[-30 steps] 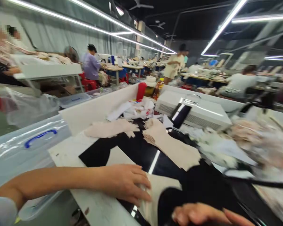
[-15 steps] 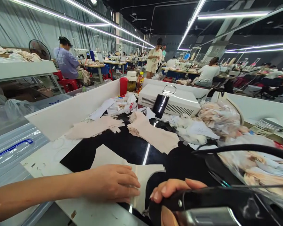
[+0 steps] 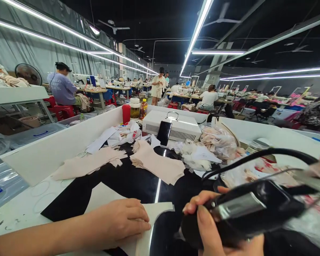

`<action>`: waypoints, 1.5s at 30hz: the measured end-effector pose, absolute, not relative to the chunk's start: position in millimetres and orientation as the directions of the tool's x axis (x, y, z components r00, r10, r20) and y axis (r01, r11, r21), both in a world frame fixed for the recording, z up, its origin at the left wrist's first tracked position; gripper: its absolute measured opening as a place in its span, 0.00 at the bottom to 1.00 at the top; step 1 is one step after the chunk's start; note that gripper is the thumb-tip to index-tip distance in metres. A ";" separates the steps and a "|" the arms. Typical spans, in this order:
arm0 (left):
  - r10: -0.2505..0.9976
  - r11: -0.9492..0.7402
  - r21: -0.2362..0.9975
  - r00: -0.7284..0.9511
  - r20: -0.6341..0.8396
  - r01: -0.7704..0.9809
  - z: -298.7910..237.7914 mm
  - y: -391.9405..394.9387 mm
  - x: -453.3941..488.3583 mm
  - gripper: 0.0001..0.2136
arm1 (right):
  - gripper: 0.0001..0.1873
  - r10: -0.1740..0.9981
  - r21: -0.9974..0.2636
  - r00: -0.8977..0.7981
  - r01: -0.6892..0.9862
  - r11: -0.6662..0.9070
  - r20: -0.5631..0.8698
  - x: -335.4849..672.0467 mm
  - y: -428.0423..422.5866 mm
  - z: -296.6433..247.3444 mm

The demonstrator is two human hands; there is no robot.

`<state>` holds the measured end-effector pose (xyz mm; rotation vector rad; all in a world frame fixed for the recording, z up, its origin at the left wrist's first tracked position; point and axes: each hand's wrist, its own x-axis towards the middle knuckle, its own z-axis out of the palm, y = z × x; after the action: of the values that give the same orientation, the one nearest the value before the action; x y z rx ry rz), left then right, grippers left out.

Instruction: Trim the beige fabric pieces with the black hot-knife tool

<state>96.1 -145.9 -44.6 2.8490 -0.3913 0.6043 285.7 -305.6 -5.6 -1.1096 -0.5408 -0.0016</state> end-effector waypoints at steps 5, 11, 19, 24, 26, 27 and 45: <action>-0.218 -0.969 0.013 0.879 0.424 -0.247 -52.6 -149.1 131.7 0.07 | 0.25 0.195 -0.843 0.874 0.336 0.420 0.446 302.1 -283.4 2.0; -0.223 -0.975 -0.061 0.931 0.291 -0.214 -55.5 -149.0 162.1 0.12 | 0.27 0.281 -0.817 0.818 0.340 0.467 0.501 320.4 -261.5 -15.3; -0.186 -0.983 -0.052 0.945 0.269 -0.178 -62.8 -142.0 167.6 0.19 | 0.24 0.308 -0.800 0.780 0.373 0.470 0.544 326.6 -246.3 -22.7; -0.153 -0.988 -0.019 0.949 0.274 -0.154 -61.7 -143.2 166.9 0.19 | 0.22 0.303 -0.796 0.773 0.391 0.462 0.557 326.5 -247.5 -22.5; -0.137 -0.990 0.000 0.952 0.274 -0.143 -61.7 -143.6 166.2 0.20 | 0.21 0.304 -0.792 0.767 0.402 0.460 0.565 325.2 -247.3 -21.4; -0.130 -0.991 0.008 0.953 0.273 -0.137 -61.7 -143.7 165.6 0.21 | 0.21 0.304 -0.790 0.764 0.406 0.460 0.570 324.6 -247.1 -20.9; -0.065 -0.993 0.076 0.958 0.280 -0.090 -61.6 -142.9 160.2 0.22 | 0.22 0.309 -0.784 0.749 0.428 0.450 0.586 326.1 -245.8 -22.3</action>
<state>160.2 -142.9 -61.6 3.0215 -0.1197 0.4283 326.1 -245.8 -22.3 -1.1323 -0.7625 -0.0831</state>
